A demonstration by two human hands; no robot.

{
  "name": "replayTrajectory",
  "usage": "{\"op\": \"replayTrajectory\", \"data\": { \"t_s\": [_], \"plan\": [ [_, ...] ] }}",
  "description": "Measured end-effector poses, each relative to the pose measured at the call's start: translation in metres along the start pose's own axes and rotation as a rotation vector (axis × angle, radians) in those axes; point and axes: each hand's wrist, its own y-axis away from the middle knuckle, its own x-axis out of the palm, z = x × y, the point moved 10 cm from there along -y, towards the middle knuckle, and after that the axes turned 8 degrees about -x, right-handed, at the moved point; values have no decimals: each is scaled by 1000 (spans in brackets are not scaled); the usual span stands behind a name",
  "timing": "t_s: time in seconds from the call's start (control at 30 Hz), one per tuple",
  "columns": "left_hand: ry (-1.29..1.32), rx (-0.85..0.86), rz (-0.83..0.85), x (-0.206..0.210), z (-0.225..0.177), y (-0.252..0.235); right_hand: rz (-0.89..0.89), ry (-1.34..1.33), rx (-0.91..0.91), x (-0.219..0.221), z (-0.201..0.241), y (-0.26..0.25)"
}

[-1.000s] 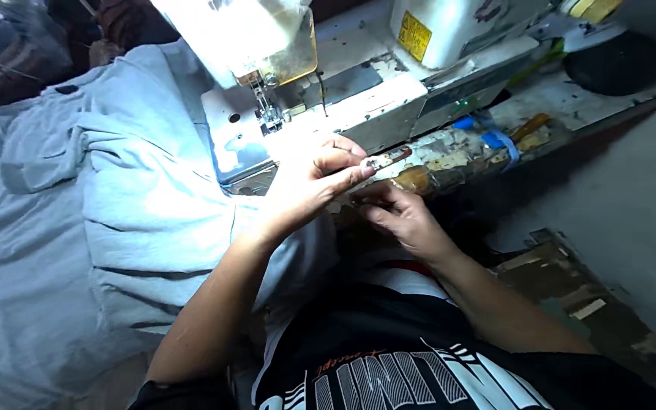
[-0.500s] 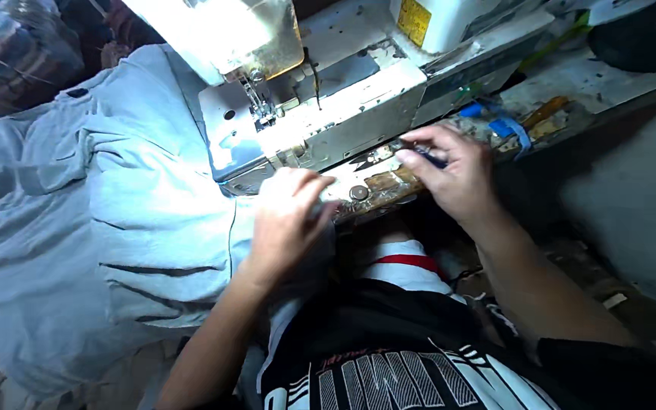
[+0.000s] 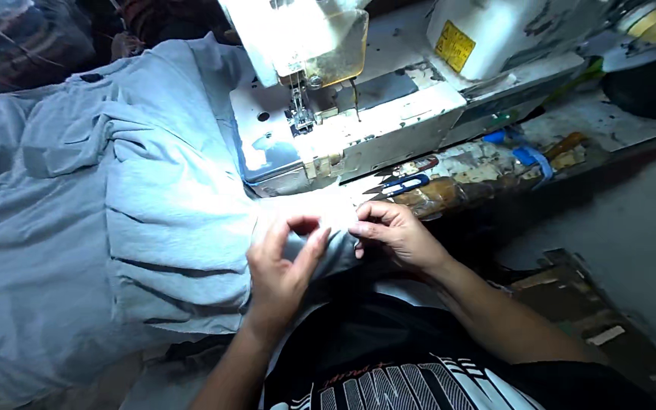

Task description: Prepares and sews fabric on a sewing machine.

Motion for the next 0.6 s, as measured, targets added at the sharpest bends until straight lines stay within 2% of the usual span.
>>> {"op": "replayTrajectory", "data": {
  "t_s": [0.07,0.1,0.2,0.27,0.37,0.47,0.53,0.6],
  "plan": [
    [139,-112,39,10,16,20,18,-141,28,14,-1,-2],
    [120,-114,24,12,20,24,45,-109,9,19,1,-2],
    [-34,-24,-57,6,16,21,75,202,-136,26,20,-5],
    [-33,-49,-40,5,18,21,-25,403,-256,15,33,-4],
    [286,-342,95,8,41,28,-194,538,-333,-4,33,1],
    [834,-580,115,-5,46,22,-152,676,-262,7,7,9],
    [1046,-558,28,-37,40,11,-96,602,-227,12,-2,8],
    [962,-498,-8,-64,41,15,-40,241,-54,15,-3,-3]
  ]
}}
